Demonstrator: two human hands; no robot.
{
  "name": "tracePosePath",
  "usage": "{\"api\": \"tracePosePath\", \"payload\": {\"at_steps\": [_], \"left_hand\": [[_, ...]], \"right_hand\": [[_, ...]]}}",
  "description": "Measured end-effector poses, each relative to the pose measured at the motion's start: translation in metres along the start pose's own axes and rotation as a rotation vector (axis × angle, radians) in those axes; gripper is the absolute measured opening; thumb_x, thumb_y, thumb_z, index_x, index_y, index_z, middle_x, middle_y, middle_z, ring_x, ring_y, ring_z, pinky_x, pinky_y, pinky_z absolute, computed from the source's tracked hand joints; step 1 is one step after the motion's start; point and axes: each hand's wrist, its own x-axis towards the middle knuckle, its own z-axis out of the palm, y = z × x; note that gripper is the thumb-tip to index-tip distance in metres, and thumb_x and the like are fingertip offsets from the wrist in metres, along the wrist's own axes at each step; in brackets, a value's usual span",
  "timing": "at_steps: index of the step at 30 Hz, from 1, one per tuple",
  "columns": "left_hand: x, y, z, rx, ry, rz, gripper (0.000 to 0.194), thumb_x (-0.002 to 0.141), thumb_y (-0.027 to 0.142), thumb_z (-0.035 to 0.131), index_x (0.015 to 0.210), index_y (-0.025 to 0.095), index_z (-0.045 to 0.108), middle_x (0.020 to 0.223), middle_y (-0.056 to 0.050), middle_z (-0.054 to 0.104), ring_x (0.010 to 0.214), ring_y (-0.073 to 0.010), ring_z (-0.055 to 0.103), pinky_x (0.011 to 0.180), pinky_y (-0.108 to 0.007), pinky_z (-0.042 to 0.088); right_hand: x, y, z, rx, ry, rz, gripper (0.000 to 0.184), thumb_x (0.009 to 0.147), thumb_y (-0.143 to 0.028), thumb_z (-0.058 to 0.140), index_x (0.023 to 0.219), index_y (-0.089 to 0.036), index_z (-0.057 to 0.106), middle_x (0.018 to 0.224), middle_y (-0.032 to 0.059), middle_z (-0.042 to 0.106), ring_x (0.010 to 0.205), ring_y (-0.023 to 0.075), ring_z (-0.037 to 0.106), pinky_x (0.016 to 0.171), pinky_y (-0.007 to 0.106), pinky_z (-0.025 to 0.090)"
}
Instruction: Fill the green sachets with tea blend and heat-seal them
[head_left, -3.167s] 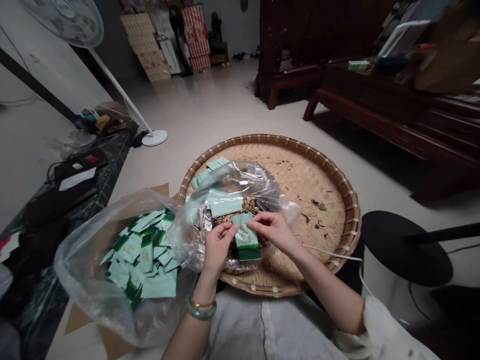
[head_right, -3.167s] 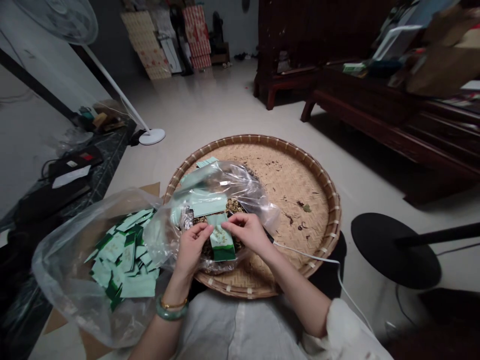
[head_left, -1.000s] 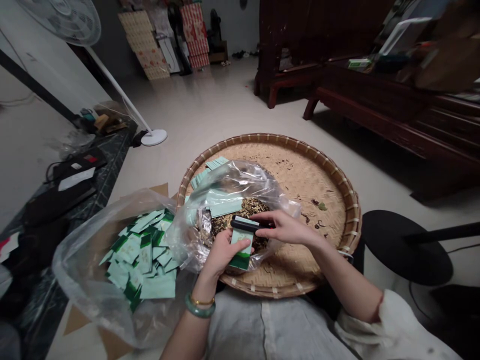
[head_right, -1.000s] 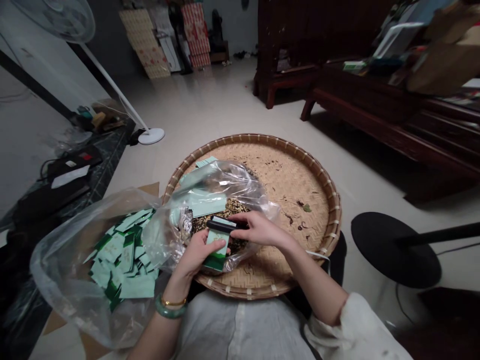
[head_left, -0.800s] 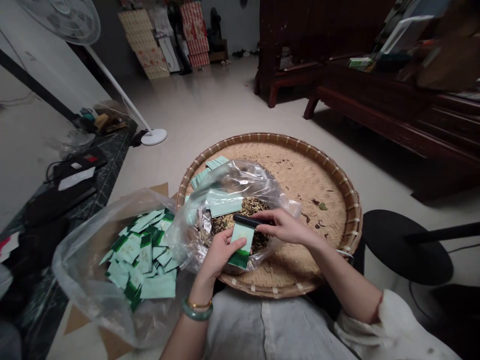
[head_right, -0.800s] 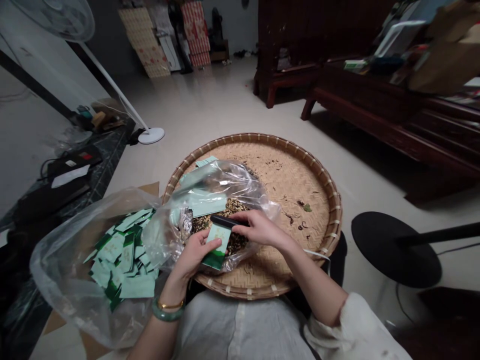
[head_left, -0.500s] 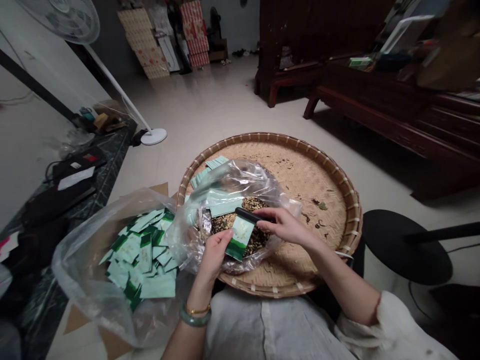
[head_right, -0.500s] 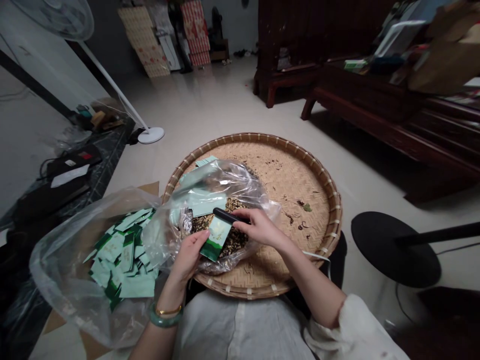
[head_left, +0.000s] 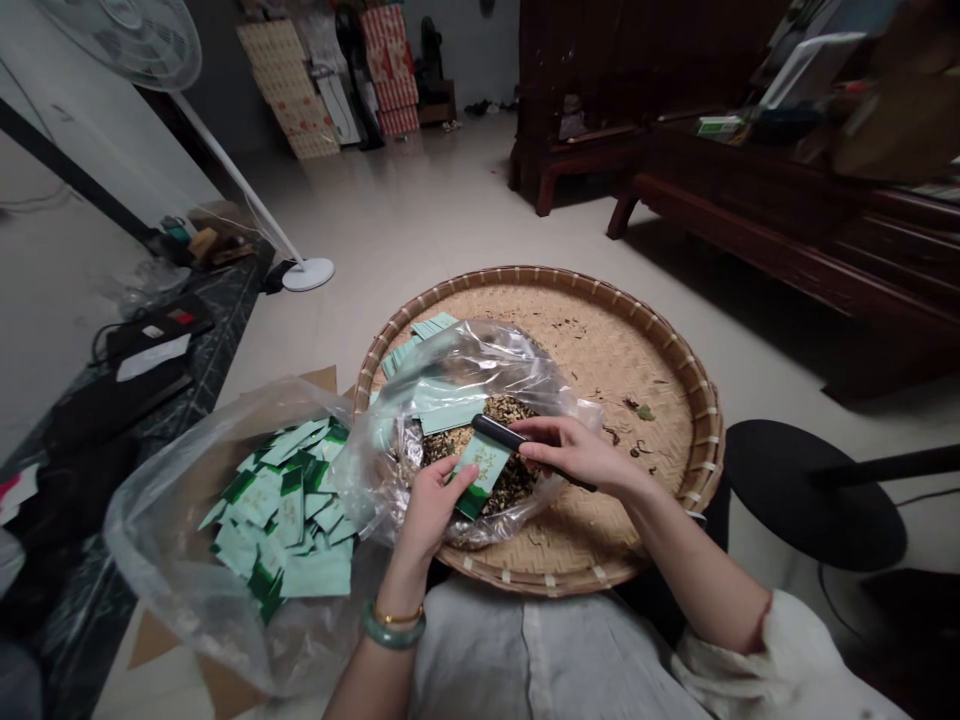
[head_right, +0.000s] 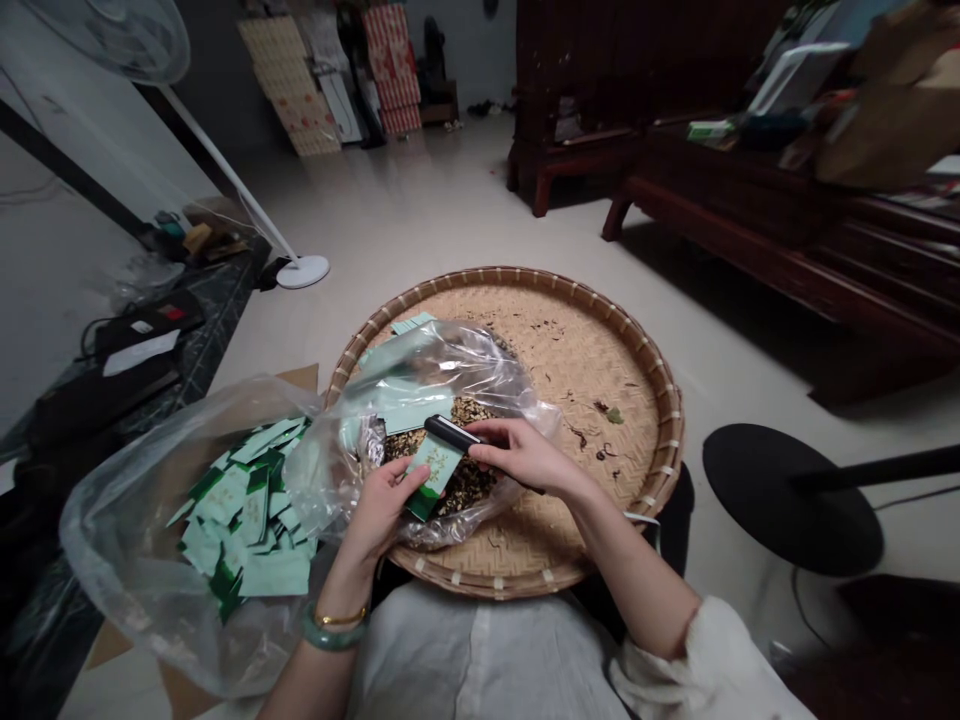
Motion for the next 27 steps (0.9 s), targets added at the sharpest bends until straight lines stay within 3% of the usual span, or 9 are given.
{"api": "tracePosePath", "payload": {"at_steps": [8, 15, 20, 27], "left_hand": [[0.002, 0.003, -0.003, 0.018, 0.046, -0.003, 0.042, 0.060, 0.043, 0.080, 0.088, 0.012, 0.073, 0.067, -0.004, 0.072, 0.056, -0.0155, 0.064, 0.055, -0.024, 0.051], [-0.001, 0.008, 0.002, 0.042, 0.015, -0.012, 0.039, 0.057, 0.043, 0.082, 0.079, 0.012, 0.074, 0.068, -0.004, 0.072, 0.060, -0.0155, 0.064, 0.056, -0.022, 0.049], [-0.001, 0.007, 0.002, 0.026, 0.023, -0.025, 0.041, 0.058, 0.044, 0.081, 0.082, 0.012, 0.074, 0.066, -0.004, 0.072, 0.060, -0.0157, 0.064, 0.056, -0.023, 0.049], [0.001, 0.007, 0.006, -0.064, 0.142, 0.019, 0.037, 0.055, 0.043, 0.082, 0.073, 0.013, 0.070, 0.059, -0.001, 0.069, 0.055, -0.0141, 0.061, 0.054, -0.022, 0.048]], "right_hand": [[-0.004, -0.001, -0.006, -0.013, 0.051, -0.007, 0.051, 0.079, -0.038, 0.064, 0.125, -0.015, 0.058, 0.095, 0.0086, 0.067, 0.067, 0.0130, 0.059, 0.053, 0.024, 0.047], [0.000, 0.002, 0.010, -0.276, 0.180, -0.166, 0.031, 0.080, -0.026, 0.059, 0.108, -0.017, 0.068, 0.105, 0.0091, 0.069, 0.080, 0.0188, 0.063, 0.062, 0.029, 0.051], [0.000, 0.002, 0.010, -0.220, 0.128, -0.093, 0.033, 0.081, -0.027, 0.057, 0.111, -0.014, 0.065, 0.092, 0.0076, 0.069, 0.062, 0.0131, 0.059, 0.053, 0.025, 0.048], [-0.002, 0.001, 0.010, -0.087, 0.058, -0.041, 0.039, 0.082, -0.033, 0.059, 0.117, -0.016, 0.061, 0.085, 0.0051, 0.066, 0.057, 0.0097, 0.054, 0.045, 0.020, 0.042]]}}
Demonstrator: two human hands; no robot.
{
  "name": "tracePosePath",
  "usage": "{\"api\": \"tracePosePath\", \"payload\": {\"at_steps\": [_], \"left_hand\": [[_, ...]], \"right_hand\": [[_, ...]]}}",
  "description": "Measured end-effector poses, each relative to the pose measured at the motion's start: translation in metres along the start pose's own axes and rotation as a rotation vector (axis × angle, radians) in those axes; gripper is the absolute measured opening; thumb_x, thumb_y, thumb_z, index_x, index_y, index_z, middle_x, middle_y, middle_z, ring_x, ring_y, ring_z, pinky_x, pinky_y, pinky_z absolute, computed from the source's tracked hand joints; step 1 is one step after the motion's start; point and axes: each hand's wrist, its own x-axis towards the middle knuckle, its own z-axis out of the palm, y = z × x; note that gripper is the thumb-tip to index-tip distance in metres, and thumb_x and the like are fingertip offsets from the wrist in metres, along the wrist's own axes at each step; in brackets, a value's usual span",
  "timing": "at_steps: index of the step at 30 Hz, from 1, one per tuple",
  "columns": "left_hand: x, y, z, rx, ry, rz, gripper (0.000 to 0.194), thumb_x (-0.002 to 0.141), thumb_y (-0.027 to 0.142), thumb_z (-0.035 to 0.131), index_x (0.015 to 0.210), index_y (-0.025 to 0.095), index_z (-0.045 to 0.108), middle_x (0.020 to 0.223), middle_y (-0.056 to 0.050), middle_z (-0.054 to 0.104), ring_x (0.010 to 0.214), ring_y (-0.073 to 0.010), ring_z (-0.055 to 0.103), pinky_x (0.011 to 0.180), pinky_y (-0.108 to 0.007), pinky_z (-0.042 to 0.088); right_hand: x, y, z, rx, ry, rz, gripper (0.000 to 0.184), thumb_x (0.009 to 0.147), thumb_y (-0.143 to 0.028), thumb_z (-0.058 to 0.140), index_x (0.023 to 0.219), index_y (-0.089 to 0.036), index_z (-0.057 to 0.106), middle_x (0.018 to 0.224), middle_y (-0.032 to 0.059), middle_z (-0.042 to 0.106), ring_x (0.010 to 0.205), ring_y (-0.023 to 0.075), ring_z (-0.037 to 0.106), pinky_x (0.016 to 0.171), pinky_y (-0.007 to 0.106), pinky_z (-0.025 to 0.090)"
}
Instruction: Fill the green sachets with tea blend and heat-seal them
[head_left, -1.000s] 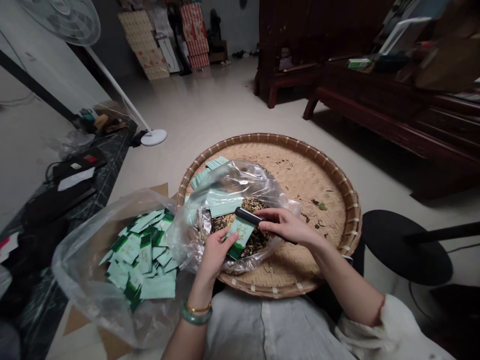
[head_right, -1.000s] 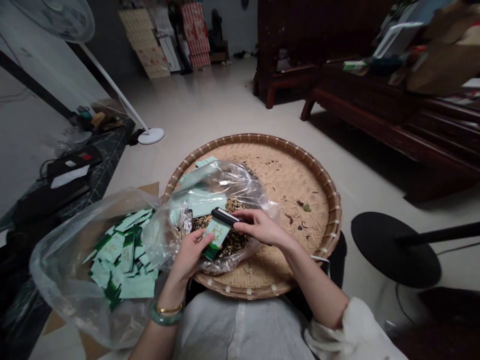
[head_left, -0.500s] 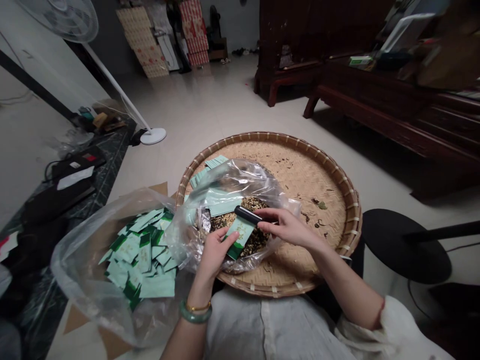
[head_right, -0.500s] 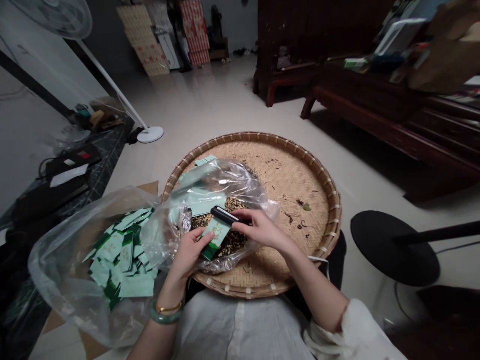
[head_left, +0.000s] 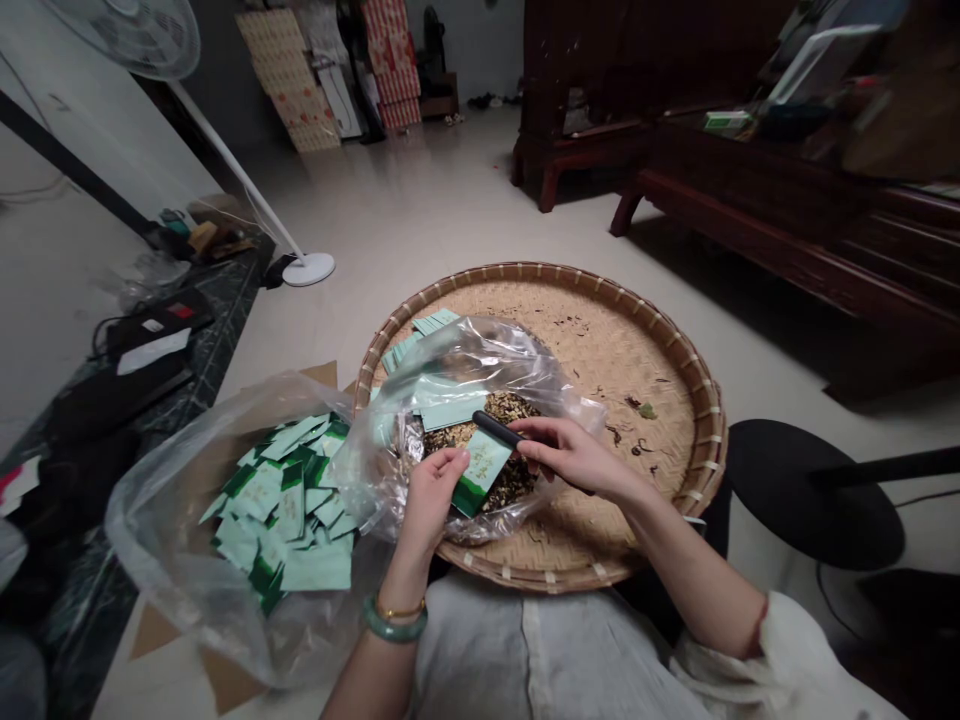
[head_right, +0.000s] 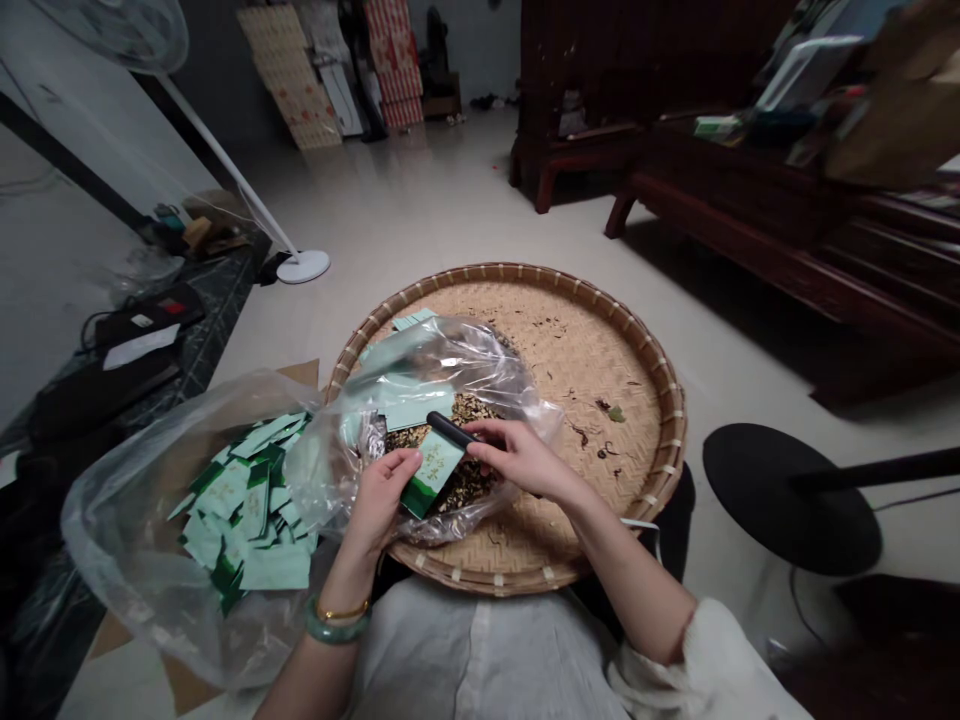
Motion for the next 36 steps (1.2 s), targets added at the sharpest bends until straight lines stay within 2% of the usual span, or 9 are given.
{"api": "tracePosePath", "payload": {"at_steps": [7, 10, 13, 17, 20, 23, 28, 32, 36], "left_hand": [[0.007, -0.005, -0.007, -0.073, 0.143, 0.113, 0.030, 0.056, 0.037, 0.081, 0.069, 0.014, 0.068, 0.061, 0.001, 0.068, 0.055, -0.0113, 0.059, 0.055, -0.021, 0.047], [0.008, -0.005, -0.010, -0.051, 0.189, 0.151, 0.029, 0.056, 0.037, 0.081, 0.069, 0.014, 0.068, 0.061, 0.001, 0.068, 0.056, -0.0111, 0.059, 0.056, -0.021, 0.046], [0.007, -0.005, -0.009, -0.014, 0.158, 0.157, 0.028, 0.059, 0.038, 0.080, 0.069, 0.014, 0.069, 0.060, 0.001, 0.067, 0.054, -0.0116, 0.058, 0.055, -0.021, 0.045], [0.003, -0.005, -0.004, 0.042, 0.094, 0.145, 0.027, 0.060, 0.039, 0.078, 0.067, 0.014, 0.069, 0.058, 0.001, 0.066, 0.052, -0.0114, 0.056, 0.051, -0.020, 0.043], [0.000, -0.003, 0.000, 0.116, 0.015, 0.116, 0.027, 0.061, 0.038, 0.078, 0.065, 0.014, 0.068, 0.057, 0.000, 0.066, 0.052, -0.0115, 0.056, 0.052, -0.020, 0.043], [-0.004, -0.001, 0.003, 0.194, -0.058, 0.122, 0.024, 0.063, 0.037, 0.076, 0.065, 0.014, 0.069, 0.059, 0.000, 0.066, 0.054, -0.0126, 0.057, 0.054, -0.022, 0.044], [-0.006, 0.000, 0.000, 0.194, -0.085, 0.121, 0.026, 0.063, 0.038, 0.077, 0.064, 0.014, 0.068, 0.057, 0.000, 0.064, 0.053, -0.0123, 0.056, 0.053, -0.022, 0.043], [-0.005, 0.007, -0.012, -0.121, 0.217, 0.300, 0.030, 0.061, 0.045, 0.079, 0.072, 0.018, 0.068, 0.067, 0.001, 0.068, 0.060, -0.0127, 0.060, 0.058, -0.022, 0.046], [-0.008, 0.024, -0.023, -0.578, 0.393, 0.542, 0.041, 0.079, 0.061, 0.056, 0.106, 0.031, 0.065, 0.110, 0.002, 0.070, 0.095, -0.0179, 0.065, 0.078, -0.028, 0.051]], "right_hand": [[-0.005, 0.007, -0.012, -0.029, -0.010, 0.009, 0.051, 0.085, -0.042, 0.058, 0.129, -0.017, 0.052, 0.073, 0.0022, 0.063, 0.050, 0.0102, 0.052, 0.041, 0.021, 0.040], [0.000, 0.025, -0.023, -0.275, 0.188, -0.118, 0.051, 0.084, -0.041, 0.060, 0.128, -0.019, 0.052, 0.096, 0.0087, 0.067, 0.074, 0.0189, 0.064, 0.061, 0.031, 0.052], [0.007, 0.038, -0.028, -0.566, 0.323, -0.262, 0.049, 0.082, -0.032, 0.063, 0.127, -0.017, 0.052, 0.114, 0.0143, 0.064, 0.101, 0.0280, 0.061, 0.086, 0.045, 0.049], [0.012, 0.031, -0.016, -0.656, 0.411, -0.322, 0.039, 0.089, -0.029, 0.052, 0.125, -0.014, 0.054, 0.114, 0.0169, 0.065, 0.104, 0.0292, 0.061, 0.091, 0.047, 0.046], [0.013, 0.016, 0.004, -0.515, 0.381, -0.330, 0.030, 0.094, -0.034, 0.044, 0.114, -0.019, 0.061, 0.109, 0.0108, 0.068, 0.098, 0.0230, 0.063, 0.084, 0.037, 0.048], [0.016, 0.007, 0.023, -0.444, 0.305, -0.358, 0.022, 0.090, -0.036, 0.052, 0.085, -0.019, 0.066, 0.079, 0.0037, 0.069, 0.070, 0.0164, 0.061, 0.065, 0.027, 0.046], [0.023, 0.007, 0.033, -0.324, 0.321, -0.357, 0.033, 0.089, -0.042, 0.051, 0.067, -0.018, 0.058, 0.061, -0.0007, 0.057, 0.057, 0.0123, 0.051, 0.055, 0.023, 0.039], [0.036, 0.006, 0.029, -0.187, 0.255, -0.246, 0.039, 0.096, -0.044, 0.032, 0.090, -0.019, 0.061, 0.062, -0.0009, 0.057, 0.055, 0.0137, 0.054, 0.052, 0.024, 0.042], [0.062, 0.004, 0.039, -0.569, 0.229, -0.420, 0.020, 0.094, -0.029, 0.047, 0.100, -0.018, 0.063, 0.094, 0.0080, 0.068, 0.088, 0.0201, 0.062, 0.080, 0.032, 0.045]]}}
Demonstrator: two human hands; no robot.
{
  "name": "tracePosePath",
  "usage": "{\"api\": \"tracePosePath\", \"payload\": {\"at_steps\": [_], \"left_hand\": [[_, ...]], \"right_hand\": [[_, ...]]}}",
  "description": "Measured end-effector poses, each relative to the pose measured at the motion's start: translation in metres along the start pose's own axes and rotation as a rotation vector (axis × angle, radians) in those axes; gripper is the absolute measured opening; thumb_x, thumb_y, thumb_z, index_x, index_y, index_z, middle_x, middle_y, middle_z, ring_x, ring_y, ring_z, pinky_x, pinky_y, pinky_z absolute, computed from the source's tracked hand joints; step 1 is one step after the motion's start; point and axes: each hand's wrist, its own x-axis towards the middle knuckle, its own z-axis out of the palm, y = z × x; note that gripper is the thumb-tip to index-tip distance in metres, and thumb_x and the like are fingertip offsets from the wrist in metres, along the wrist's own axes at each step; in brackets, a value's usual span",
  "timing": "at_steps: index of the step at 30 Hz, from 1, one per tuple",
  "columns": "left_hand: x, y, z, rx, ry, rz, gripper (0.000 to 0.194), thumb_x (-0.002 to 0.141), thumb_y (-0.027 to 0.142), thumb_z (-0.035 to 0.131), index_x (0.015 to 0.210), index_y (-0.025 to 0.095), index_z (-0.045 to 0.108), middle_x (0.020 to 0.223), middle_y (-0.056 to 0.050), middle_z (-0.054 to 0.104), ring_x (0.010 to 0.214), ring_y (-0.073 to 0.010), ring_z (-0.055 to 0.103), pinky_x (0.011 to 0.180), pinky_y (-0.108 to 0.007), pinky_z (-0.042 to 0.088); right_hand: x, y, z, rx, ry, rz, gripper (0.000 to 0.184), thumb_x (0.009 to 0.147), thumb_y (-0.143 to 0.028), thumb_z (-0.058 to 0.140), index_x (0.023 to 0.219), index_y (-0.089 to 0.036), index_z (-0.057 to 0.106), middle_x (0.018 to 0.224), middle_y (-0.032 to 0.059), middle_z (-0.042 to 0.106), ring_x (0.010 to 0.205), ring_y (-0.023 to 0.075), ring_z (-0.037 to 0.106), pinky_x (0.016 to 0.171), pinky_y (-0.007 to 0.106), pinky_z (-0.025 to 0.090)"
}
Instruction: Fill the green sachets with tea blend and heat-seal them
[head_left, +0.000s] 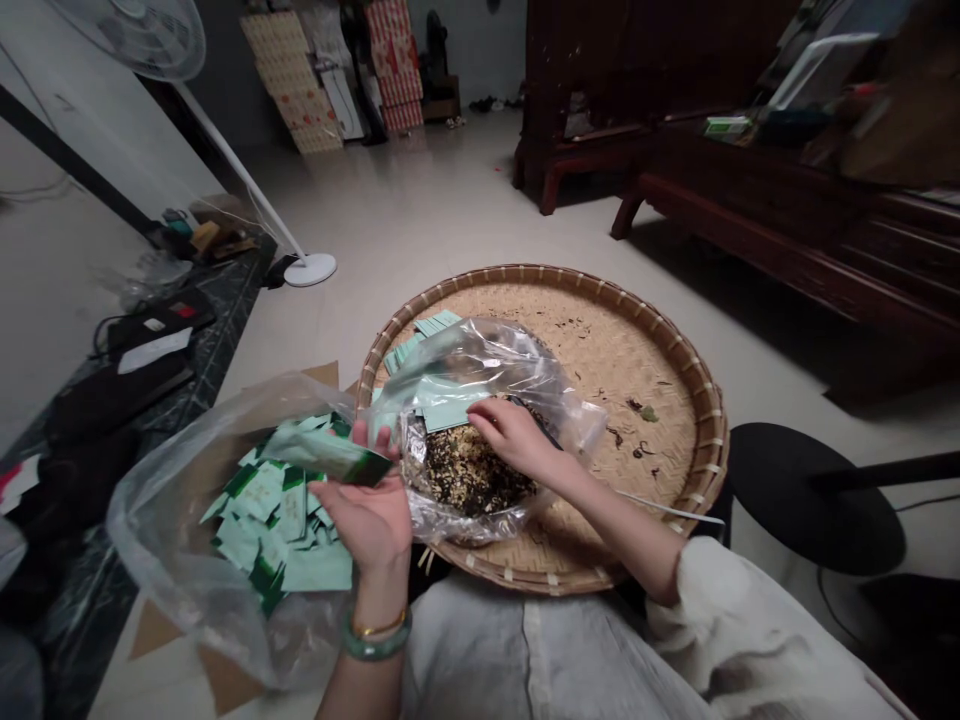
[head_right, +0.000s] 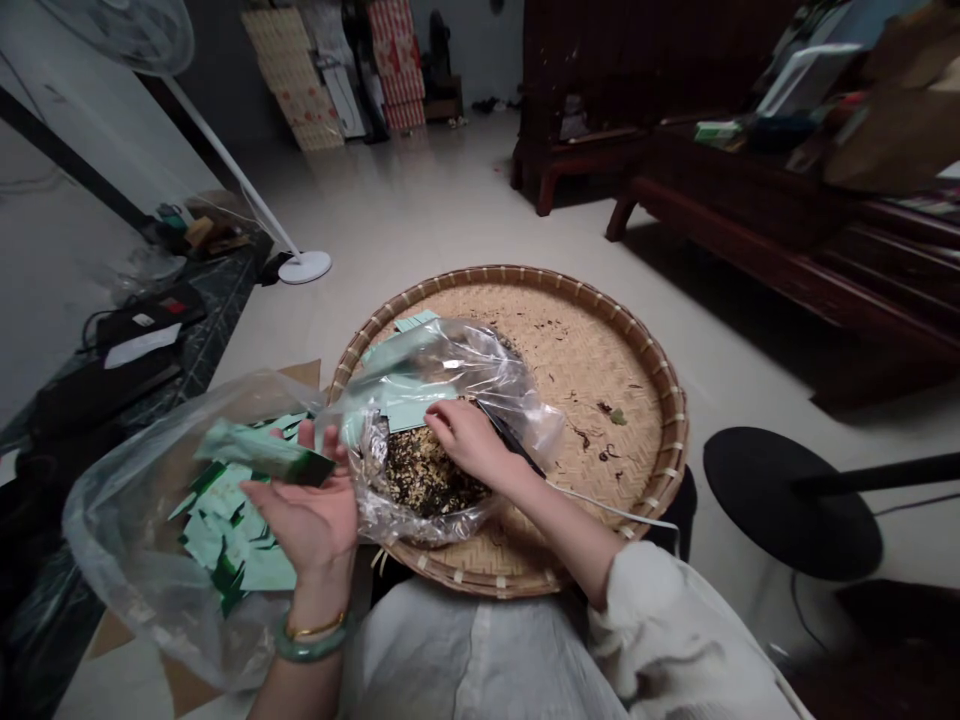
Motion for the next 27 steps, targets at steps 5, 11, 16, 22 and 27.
{"api": "tracePosePath", "payload": {"at_steps": [5, 11, 16, 22, 27], "left_hand": [[-0.001, 0.003, 0.000, -0.020, -0.060, -0.045, 0.055, 0.079, 0.064, 0.054, 0.109, 0.020, 0.066, 0.121, -0.011, 0.065, 0.113, -0.0249, 0.060, 0.098, -0.037, 0.045], [0.003, -0.009, -0.013, 0.037, -0.139, -0.109, 0.028, 0.082, 0.040, 0.062, 0.102, 0.021, 0.068, 0.109, -0.008, 0.069, 0.103, -0.0203, 0.064, 0.096, -0.037, 0.045], [0.006, -0.013, -0.014, 0.081, -0.163, -0.136, 0.024, 0.079, 0.029, 0.064, 0.101, 0.019, 0.066, 0.106, -0.009, 0.069, 0.099, -0.0192, 0.064, 0.090, -0.035, 0.047], [0.005, -0.015, -0.011, 0.108, -0.118, -0.197, 0.022, 0.076, 0.021, 0.066, 0.098, 0.017, 0.066, 0.104, -0.009, 0.070, 0.097, -0.0191, 0.064, 0.087, -0.033, 0.048], [0.005, -0.016, -0.008, 0.123, -0.102, -0.194, 0.023, 0.074, 0.020, 0.068, 0.097, 0.017, 0.067, 0.101, -0.009, 0.071, 0.093, -0.0181, 0.065, 0.085, -0.032, 0.048]], "right_hand": [[0.030, 0.001, 0.032, -0.377, -0.168, -0.137, 0.026, 0.088, -0.023, 0.058, 0.112, -0.014, 0.060, 0.105, 0.0152, 0.068, 0.097, 0.0256, 0.061, 0.083, 0.034, 0.044], [0.047, 0.015, 0.042, -0.402, -0.183, -0.152, 0.015, 0.087, -0.021, 0.060, 0.099, -0.016, 0.066, 0.107, 0.0114, 0.067, 0.100, 0.0232, 0.059, 0.085, 0.030, 0.043], [0.058, 0.030, 0.038, -0.407, -0.171, -0.131, 0.018, 0.091, -0.028, 0.055, 0.091, -0.015, 0.068, 0.096, 0.0081, 0.068, 0.087, 0.0188, 0.059, 0.077, 0.026, 0.043], [0.057, 0.025, 0.043, -0.452, -0.166, -0.156, 0.024, 0.085, -0.036, 0.060, 0.093, -0.014, 0.066, 0.100, 0.0122, 0.065, 0.089, 0.0224, 0.057, 0.077, 0.030, 0.043], [0.057, 0.020, 0.043, -0.472, -0.216, -0.224, 0.021, 0.086, -0.031, 0.057, 0.094, -0.014, 0.066, 0.098, 0.0127, 0.067, 0.091, 0.0233, 0.058, 0.082, 0.031, 0.042]]}}
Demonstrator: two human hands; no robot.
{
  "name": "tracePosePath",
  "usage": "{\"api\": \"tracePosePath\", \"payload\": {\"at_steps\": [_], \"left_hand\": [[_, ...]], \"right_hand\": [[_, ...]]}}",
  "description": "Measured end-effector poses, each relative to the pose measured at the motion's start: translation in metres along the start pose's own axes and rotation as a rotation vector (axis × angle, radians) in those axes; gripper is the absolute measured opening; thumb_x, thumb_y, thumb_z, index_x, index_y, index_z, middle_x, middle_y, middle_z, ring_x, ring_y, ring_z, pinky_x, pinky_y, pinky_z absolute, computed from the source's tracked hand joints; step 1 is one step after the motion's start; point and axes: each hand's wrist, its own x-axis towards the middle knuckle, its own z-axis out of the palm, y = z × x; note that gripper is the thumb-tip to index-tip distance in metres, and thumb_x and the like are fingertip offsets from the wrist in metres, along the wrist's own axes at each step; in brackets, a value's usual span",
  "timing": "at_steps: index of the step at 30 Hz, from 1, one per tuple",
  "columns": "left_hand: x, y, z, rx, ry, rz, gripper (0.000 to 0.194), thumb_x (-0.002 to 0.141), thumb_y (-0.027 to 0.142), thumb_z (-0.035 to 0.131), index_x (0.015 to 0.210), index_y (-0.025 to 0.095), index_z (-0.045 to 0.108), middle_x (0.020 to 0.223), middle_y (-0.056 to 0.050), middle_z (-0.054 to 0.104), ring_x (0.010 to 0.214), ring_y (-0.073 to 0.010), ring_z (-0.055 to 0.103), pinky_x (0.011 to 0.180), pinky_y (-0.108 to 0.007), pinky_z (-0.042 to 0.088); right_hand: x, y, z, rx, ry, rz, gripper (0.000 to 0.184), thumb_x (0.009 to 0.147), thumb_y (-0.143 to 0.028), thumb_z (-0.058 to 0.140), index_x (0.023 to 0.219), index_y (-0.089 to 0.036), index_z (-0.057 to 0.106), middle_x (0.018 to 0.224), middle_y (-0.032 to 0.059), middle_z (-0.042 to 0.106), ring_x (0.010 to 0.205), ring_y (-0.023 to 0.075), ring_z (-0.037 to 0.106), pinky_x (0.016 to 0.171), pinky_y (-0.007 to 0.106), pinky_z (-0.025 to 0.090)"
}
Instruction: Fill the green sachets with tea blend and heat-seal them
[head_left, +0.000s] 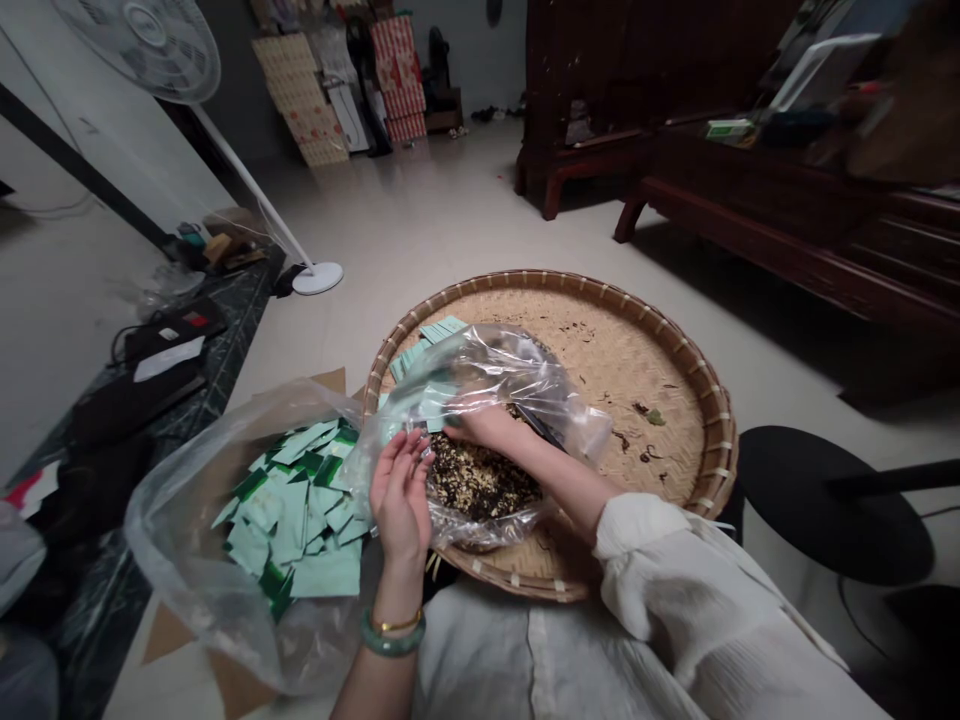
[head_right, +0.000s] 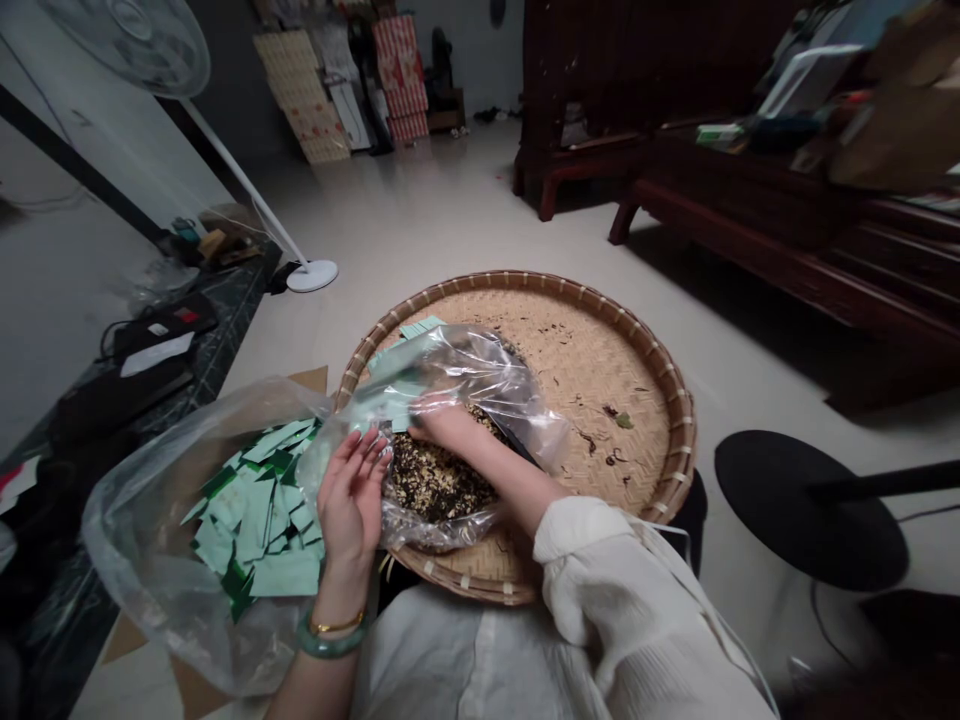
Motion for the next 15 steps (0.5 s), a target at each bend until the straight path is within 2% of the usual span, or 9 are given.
{"api": "tracePosePath", "payload": {"at_steps": [8, 15], "left_hand": [[0.002, -0.003, -0.001, 0.012, 0.029, -0.008, 0.026, 0.070, 0.018, 0.071, 0.096, 0.016, 0.067, 0.099, -0.008, 0.070, 0.089, -0.0163, 0.065, 0.081, -0.029, 0.049], [0.004, -0.003, -0.004, 0.043, 0.030, -0.012, 0.027, 0.070, 0.018, 0.070, 0.097, 0.016, 0.066, 0.100, -0.008, 0.069, 0.088, -0.0150, 0.065, 0.079, -0.028, 0.049]], "right_hand": [[0.001, -0.007, -0.007, -0.015, -0.072, -0.047, 0.018, 0.083, -0.017, 0.056, 0.096, -0.012, 0.067, 0.097, 0.0142, 0.069, 0.090, 0.0244, 0.061, 0.080, 0.031, 0.043], [0.008, -0.002, -0.018, 0.024, -0.090, 0.060, 0.020, 0.088, -0.018, 0.053, 0.079, -0.012, 0.070, 0.083, 0.0137, 0.071, 0.078, 0.0232, 0.063, 0.073, 0.030, 0.044]]}}
